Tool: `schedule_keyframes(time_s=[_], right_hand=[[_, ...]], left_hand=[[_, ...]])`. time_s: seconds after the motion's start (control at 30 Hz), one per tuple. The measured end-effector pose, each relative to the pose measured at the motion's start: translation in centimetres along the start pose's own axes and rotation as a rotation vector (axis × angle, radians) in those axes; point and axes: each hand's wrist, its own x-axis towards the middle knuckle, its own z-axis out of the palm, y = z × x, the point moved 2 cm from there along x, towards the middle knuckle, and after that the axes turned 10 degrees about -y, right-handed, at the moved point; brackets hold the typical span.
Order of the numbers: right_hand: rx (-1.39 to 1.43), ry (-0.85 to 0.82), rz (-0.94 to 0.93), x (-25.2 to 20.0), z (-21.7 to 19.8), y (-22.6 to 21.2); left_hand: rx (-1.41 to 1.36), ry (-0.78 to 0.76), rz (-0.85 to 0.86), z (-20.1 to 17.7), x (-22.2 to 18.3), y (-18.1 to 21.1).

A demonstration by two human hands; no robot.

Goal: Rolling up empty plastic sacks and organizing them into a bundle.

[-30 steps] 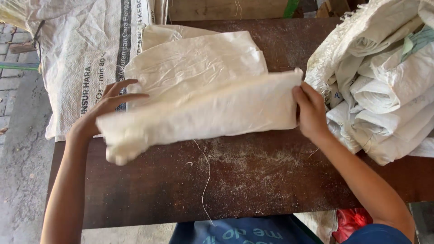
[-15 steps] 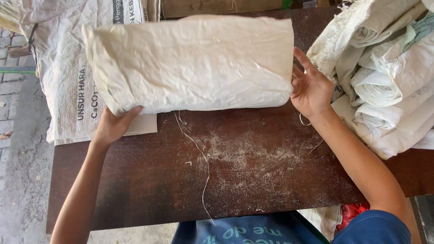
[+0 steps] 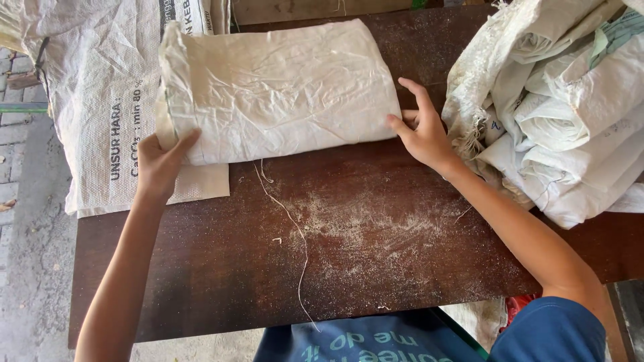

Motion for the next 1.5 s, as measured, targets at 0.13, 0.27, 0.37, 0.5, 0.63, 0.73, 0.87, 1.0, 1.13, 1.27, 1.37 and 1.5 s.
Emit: schedule_keyframes(time_s=[0.13,0.27,0.37,0.5,0.63,0.73,0.87,1.0,1.13,1.27,1.37,1.5], right_hand=[[-0.239,-0.030,0.118,0.0,0.1,-0.1],[-0.252,-0.080,-0.069,-1.0,0.3,0.9],[-0.236,-0.100,0.038,-1.7,0.2,0.0],[-0.255,-0.132,0.148,-2.7,0.5,-1.6],[-0.280,-0.199,0.151,-4.1,0.7,-2.2],[-0.378,-0.276,0.304,-5.4,1.0,-3.3],[-0.457,-0.392,0.561,-6.9,1.2,-4.5],[-0.723,-0.448,0.257,-8.1,0.5,-2.6],[-0.853,-0.898,0.446,-7.5,2.5,-5.3],[-0.578,-1.086,0.343,-8.5,4.1,-3.5],[-0.568,-0.754,-0.306,-7.8,4.2,-2.9],[-1.049,-0.469,-0.318,-6.0,3.2,-3.5]], left_hand=[[-0.041,0.053,0.114,0.1,0.8,0.0],[0.001,0.107,0.157,0.2,0.9,-0.4],[0.268,0.201,0.296,0.2,0.7,-0.9],[0.698,0.164,0.238,1.2,0.1,3.1],[0.535,-0.003,-0.097,1.4,0.8,4.7],[0.564,-0.038,-0.010,1.2,2.4,5.2],[0.603,-0.057,0.079,2.2,5.4,5.5],[0.608,-0.077,0.228,4.7,8.4,5.4],[0.869,0.066,0.480,10.3,8.7,7.3],[0.989,0.013,0.449,15.5,8.2,6.4],[1.001,-0.069,0.322,16.9,7.2,6.3],[0.966,-0.206,0.158,17.5,4.7,7.2]])
